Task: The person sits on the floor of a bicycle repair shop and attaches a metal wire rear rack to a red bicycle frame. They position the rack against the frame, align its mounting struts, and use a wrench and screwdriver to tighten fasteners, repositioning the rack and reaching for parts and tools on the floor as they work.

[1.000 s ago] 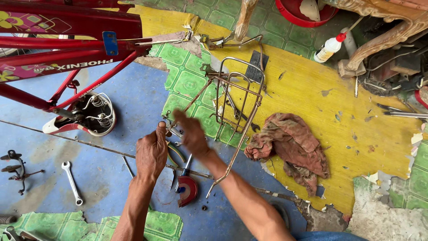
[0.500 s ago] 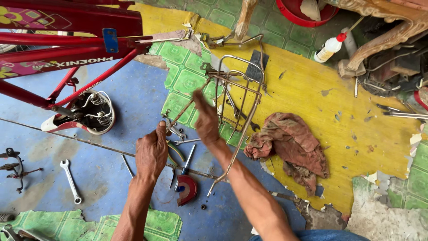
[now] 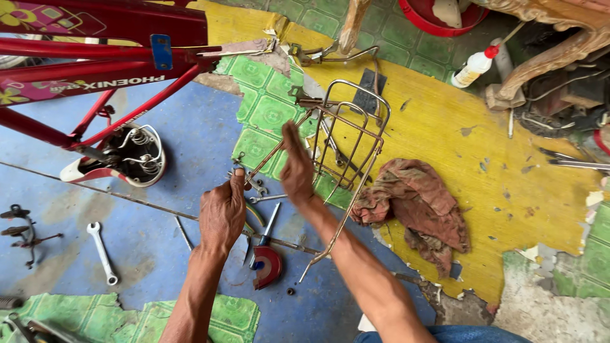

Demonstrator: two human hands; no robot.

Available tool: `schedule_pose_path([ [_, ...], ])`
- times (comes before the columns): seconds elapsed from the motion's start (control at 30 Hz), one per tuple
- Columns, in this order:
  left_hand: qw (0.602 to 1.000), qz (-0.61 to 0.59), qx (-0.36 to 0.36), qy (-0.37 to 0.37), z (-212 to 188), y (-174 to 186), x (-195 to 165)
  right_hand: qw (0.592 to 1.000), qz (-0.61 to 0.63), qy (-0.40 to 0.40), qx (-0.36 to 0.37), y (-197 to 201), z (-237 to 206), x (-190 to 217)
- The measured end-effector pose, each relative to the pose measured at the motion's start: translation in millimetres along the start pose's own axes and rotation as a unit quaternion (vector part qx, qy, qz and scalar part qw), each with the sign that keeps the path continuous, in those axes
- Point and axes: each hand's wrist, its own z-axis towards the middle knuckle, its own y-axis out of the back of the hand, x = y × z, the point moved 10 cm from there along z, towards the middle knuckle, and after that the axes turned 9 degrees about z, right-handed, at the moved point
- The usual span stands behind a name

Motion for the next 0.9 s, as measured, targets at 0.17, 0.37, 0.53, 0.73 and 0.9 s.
schedule_pose_path([
  [0.17,0.999,0.03,-0.003,-0.018,5.1,1.1,-3.3,0.993,0.072,0.021,0.096,-38.6,-37.0,37.5],
  [0.37,1.0,-0.005,-0.004,-0.016,1.5,1.2,-0.9,0.98,0.08,-0.163,0.08,-11.3,-1.8,-25.6],
  [0.53,1.0,0.015,-0.013,-0.02,8.3,-0.1,-4.1,0.993,0.098,-0.009,0.061,-23.0,-12.9,41.0],
  [0.73,0.999,-0.007,-0.009,-0.033,7.1,2.1,1.9,0.975,0.089,-0.156,0.133,-44.5,-16.7,-16.5],
  [0.9,0.999,0.022,-0.009,-0.022,7.0,0.5,-2.5,0.999,0.046,-0.016,0.009,-16.0,-2.1,4.5],
])
